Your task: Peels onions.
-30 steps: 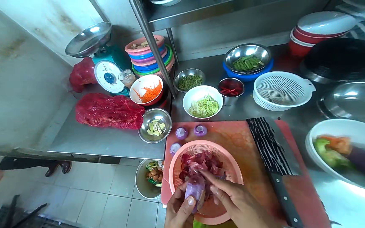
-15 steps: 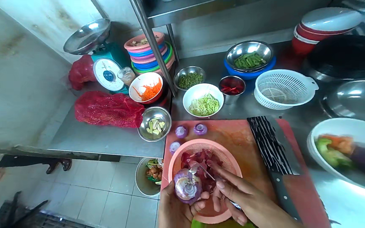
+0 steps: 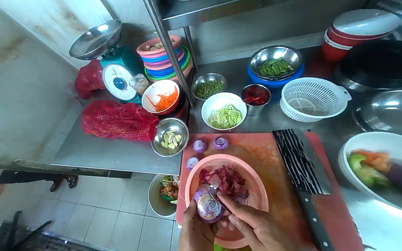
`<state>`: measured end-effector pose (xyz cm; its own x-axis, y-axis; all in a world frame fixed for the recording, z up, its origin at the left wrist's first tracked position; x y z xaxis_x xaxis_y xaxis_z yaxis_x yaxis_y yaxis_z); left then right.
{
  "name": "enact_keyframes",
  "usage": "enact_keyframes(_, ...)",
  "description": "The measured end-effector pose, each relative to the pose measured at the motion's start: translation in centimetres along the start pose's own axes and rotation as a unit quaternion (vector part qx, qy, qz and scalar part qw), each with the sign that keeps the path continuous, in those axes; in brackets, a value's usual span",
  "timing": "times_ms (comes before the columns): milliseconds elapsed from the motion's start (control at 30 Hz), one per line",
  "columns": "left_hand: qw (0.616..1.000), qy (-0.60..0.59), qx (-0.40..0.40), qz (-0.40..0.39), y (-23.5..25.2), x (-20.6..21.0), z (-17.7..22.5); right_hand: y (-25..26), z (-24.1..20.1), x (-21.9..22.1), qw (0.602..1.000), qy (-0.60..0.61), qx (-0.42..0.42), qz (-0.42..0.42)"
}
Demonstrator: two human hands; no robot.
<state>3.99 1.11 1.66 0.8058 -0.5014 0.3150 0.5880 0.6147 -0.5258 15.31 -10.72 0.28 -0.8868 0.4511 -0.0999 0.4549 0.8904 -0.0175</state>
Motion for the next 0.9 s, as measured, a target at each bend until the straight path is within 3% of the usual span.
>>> enact_keyframes(133,0.999,0.01,0.017,0.041,-0.1,0.2,-0.7,0.2,0.5,0.3,0.999,-0.014,0.017,0.036)
enact_keyframes(367,0.998,-0.055,-0.009,0.006,-0.3,-1.0,-1.0,1.6,0.7,-1.0,0.978,0.083,0.186,0.053)
enact_keyframes(567,0.998,-0.063,-0.022,-0.022,-0.2,-1.5,-0.6,2.2,0.3,-2.5,0.963,0.097,0.251,0.009)
enact_keyframes(700,1.0,-0.025,-0.01,-0.005,-0.1,-1.4,-0.3,1.4,-0.5,-2.3,0.987,0.018,0.153,0.045)
enact_keyframes(767,1.0,-0.003,-0.006,0.009,-0.1,-1.1,-0.3,0.8,-1.1,-1.8,0.995,0.034,0.095,-0.005)
enact_keyframes(900,0.999,0.028,0.011,0.026,0.0,-0.5,-0.2,0.5,-1.2,-0.4,0.996,0.015,0.063,-0.063)
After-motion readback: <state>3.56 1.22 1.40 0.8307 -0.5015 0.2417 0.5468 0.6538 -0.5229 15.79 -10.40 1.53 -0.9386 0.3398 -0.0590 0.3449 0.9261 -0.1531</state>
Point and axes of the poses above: each hand's wrist, its own y-axis towards the middle knuckle, its own x-axis out of the palm, z = x × y, the point moved 1 cm from there along y, towards the middle knuckle, and after that the axes turned 13 degrees about y, right-handed, at the moved point
